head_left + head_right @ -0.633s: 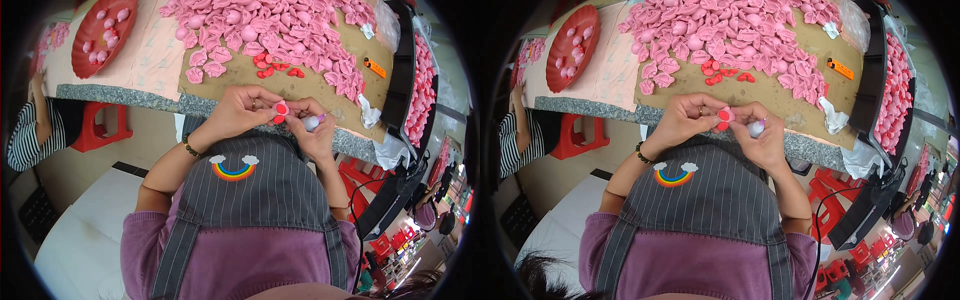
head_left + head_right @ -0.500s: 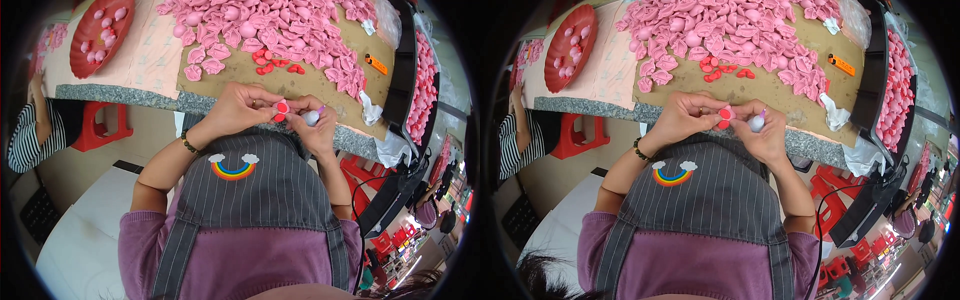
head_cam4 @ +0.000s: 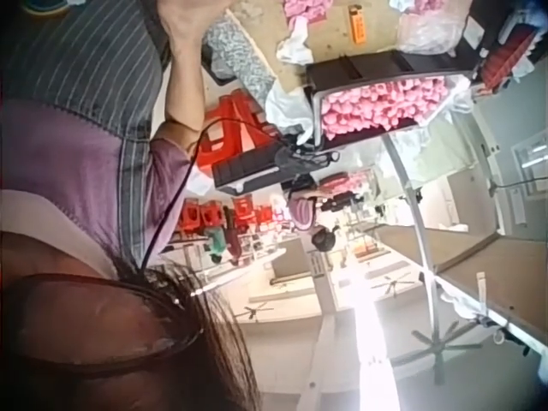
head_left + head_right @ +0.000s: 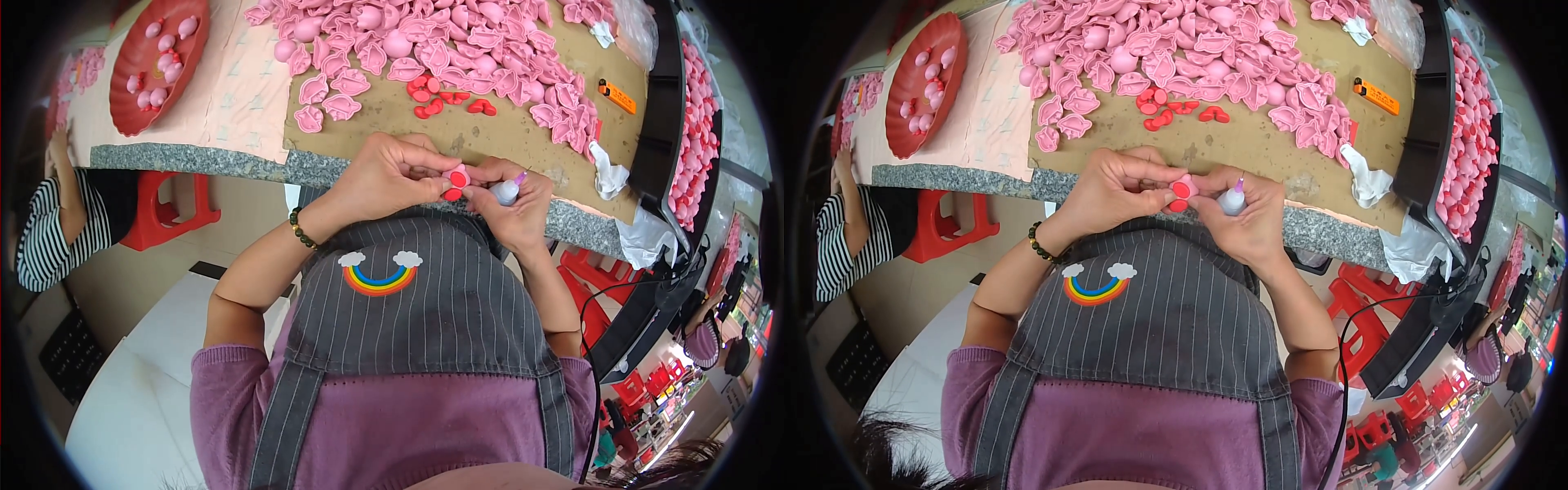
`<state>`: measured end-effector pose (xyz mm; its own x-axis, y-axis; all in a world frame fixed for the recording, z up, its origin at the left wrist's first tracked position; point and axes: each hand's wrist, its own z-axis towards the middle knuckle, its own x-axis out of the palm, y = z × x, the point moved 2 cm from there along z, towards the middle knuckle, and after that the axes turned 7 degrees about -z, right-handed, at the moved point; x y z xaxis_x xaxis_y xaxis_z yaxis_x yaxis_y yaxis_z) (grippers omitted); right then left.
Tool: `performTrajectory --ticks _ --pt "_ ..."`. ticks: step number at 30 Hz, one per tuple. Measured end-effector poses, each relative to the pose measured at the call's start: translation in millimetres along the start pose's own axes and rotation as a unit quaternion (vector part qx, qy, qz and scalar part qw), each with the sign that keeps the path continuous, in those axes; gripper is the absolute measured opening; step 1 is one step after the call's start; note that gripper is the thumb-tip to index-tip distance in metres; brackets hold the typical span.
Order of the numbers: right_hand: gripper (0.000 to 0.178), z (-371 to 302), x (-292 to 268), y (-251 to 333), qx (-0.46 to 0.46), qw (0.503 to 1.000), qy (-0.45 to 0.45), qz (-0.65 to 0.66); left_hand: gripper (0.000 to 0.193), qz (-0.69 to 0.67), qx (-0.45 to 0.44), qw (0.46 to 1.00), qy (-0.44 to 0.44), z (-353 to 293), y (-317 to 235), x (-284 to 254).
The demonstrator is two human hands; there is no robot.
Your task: Assembling small pink plastic toy components by applying glue from a bottle.
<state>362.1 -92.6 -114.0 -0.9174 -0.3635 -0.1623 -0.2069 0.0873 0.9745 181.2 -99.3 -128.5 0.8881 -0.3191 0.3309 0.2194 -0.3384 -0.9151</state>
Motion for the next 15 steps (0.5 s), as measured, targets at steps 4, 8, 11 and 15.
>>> performTrajectory --ticks 4,8,11,15 --pt "0.012 -0.4 1.4 0.3 -0.006 1.000 -0.004 0.006 0.027 0.002 0.013 1.000 0.000 -0.5 -0.6 0.3" --pt "0.012 -0.5 1.8 1.8 0.008 1.000 -0.005 0.013 0.027 0.004 0.013 1.000 -0.002 -0.9 0.6 0.2" --pt "0.012 -0.3 2.0 1.7 0.014 1.000 -0.004 0.019 0.028 -0.001 0.017 1.000 -0.001 -0.5 1.0 0.0" --pt "0.012 0.8 1.7 0.6 0.013 1.000 -0.004 0.023 0.027 -0.005 0.005 1.000 -0.005 0.8 -0.3 0.2"
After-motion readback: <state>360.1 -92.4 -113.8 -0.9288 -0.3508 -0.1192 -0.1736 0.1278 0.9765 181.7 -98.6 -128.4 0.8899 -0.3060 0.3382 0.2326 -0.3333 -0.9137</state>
